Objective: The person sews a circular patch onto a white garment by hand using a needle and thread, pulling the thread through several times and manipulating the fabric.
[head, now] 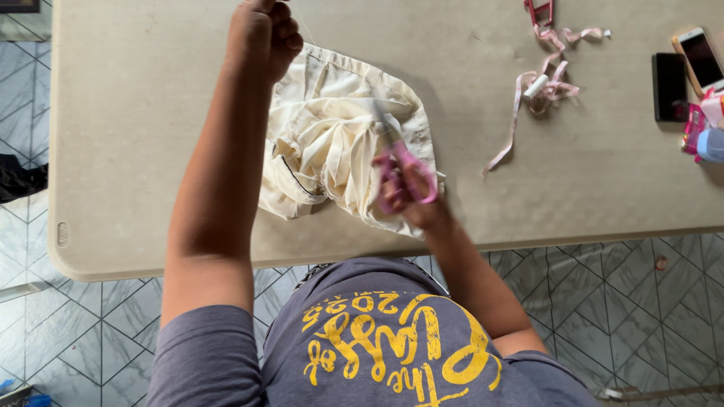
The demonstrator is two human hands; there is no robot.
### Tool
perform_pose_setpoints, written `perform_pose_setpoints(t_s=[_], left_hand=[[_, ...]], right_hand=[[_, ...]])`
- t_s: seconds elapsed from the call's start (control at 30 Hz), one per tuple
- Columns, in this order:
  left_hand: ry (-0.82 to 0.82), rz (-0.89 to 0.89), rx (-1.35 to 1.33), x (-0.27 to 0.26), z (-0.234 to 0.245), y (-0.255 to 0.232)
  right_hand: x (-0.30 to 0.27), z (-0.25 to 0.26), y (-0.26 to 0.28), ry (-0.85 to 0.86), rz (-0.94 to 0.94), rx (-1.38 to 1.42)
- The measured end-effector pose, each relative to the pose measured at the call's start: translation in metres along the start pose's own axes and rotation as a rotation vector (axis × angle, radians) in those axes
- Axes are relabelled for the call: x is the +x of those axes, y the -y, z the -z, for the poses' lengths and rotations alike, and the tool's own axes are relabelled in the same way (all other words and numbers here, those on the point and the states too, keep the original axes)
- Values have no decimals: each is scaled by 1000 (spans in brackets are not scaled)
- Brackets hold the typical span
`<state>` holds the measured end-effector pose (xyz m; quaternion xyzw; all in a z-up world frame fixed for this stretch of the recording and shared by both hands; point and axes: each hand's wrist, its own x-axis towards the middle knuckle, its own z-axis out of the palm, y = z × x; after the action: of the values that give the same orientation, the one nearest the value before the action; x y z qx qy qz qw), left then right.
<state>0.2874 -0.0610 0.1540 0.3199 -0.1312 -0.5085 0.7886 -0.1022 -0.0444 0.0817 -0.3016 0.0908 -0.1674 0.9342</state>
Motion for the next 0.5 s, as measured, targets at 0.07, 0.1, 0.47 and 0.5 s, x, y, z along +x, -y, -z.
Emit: perform_pose_setpoints(t_s=[0.07, 0.1, 0.47, 0.5], left_hand=[[-2, 3, 52, -14, -1, -4], [-6, -1, 107, -24, -2, -4], [-277, 50, 155, -147, 5, 111], [-263, 37, 181, -154, 2, 117]], right_hand=[[-17, 34, 32, -268, 88, -350], [-26, 52, 42, -407, 174, -582], [-28, 161, 85, -1157, -236, -1954], [-26, 158, 90, -1144, -236, -1966]])
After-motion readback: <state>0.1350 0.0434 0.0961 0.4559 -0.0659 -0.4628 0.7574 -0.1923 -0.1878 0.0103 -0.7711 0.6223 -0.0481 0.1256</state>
